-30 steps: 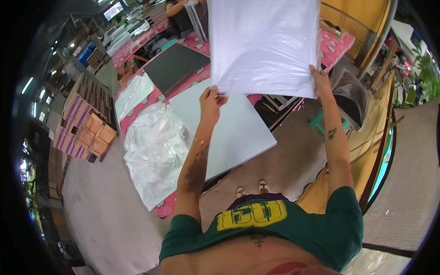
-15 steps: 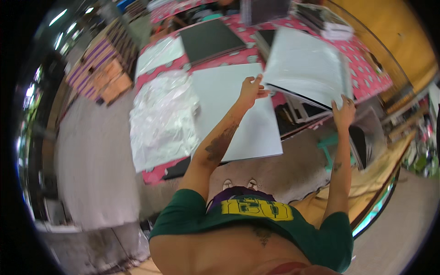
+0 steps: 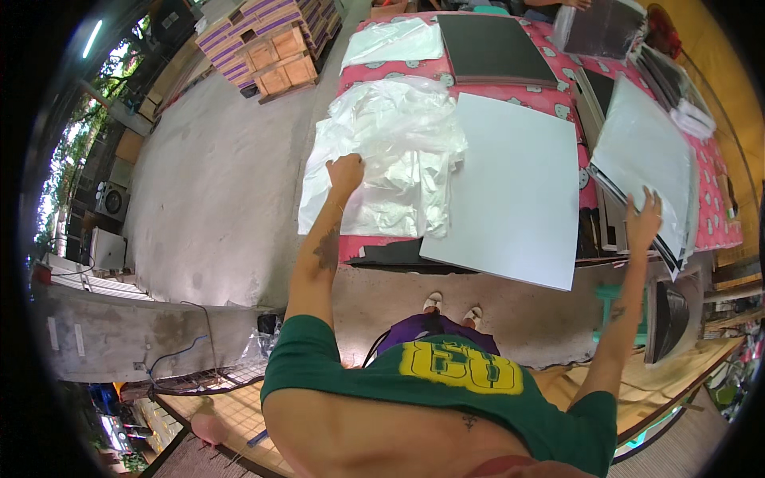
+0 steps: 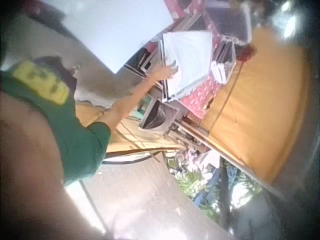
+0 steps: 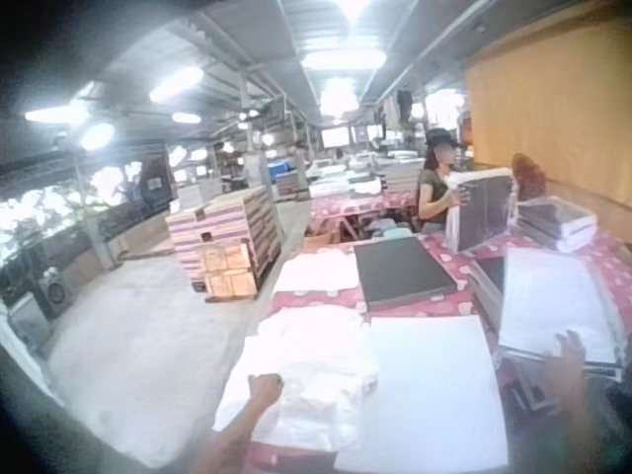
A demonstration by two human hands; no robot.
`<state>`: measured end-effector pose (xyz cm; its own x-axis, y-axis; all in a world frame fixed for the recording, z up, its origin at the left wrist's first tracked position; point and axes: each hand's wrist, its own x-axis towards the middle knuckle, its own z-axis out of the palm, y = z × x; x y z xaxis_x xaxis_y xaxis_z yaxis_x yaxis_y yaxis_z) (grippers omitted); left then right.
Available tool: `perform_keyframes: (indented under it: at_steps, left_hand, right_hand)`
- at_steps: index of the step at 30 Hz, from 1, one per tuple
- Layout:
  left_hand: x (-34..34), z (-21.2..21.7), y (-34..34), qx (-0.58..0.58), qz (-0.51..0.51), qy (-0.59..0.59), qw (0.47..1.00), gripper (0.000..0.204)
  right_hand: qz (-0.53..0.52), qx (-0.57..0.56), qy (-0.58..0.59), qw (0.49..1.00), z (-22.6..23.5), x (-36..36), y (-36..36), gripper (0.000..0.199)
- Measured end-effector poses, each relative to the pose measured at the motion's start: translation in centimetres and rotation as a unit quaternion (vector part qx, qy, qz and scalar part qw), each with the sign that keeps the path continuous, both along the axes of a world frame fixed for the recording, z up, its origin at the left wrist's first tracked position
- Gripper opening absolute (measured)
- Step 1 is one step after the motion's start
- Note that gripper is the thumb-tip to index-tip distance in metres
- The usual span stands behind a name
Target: The person places black rectangular boards into clear plastic sleeves by hand, picking them up from stacks on a table. They temporarily leave the table to pull a cord on a nearby pillar before returning to continue packaging more boards.
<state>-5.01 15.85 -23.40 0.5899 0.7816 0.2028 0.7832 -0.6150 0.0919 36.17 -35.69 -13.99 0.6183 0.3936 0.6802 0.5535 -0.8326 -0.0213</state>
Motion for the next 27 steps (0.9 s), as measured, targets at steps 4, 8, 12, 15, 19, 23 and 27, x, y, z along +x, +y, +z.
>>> perform_keyframes:
  at_steps: [4, 8, 12, 15, 19, 23, 27]
  left_hand:
    - [6.6, 7.4, -8.7, -0.174, -0.103, -0.374, 0.905, 0.028]
    - [6.8, 11.8, -16.5, -0.279, -0.237, -0.281, 0.887, 0.029]
    - [4.2, 11.6, -11.5, -0.266, -0.130, -0.420, 0.858, 0.028]
    - [5.3, 12.0, -13.8, -0.248, -0.154, -0.445, 0.847, 0.031]
    - [6.8, 12.3, -21.0, -0.236, -0.266, -0.309, 0.882, 0.028]
    - [7.7, 11.1, -20.9, -0.242, -0.244, -0.425, 0.838, 0.026]
    - [8.4, 12.6, -20.7, -0.115, -0.237, -0.438, 0.860, 0.023]
  right_hand:
    - [0.378, 0.232, 0.651, 0.617, -3.9, -15.4, 13.6, 0.064]
    - [0.353, 0.406, 0.759, 0.366, -2.2, -23.7, 20.7, 0.049]
    - [0.243, 0.548, 0.616, 0.511, -0.5, -19.4, 16.5, 0.025]
    - [0.298, 0.532, 0.626, 0.486, -3.5, -21.7, 15.3, 0.038]
    - [0.315, 0.478, 0.703, 0.421, -0.8, -28.2, 17.4, 0.041]
    - [0.278, 0.532, 0.650, 0.465, -1.6, -25.1, 14.8, 0.033]
    - [0.240, 0.569, 0.642, 0.453, -1.3, -23.6, 11.7, 0.029]
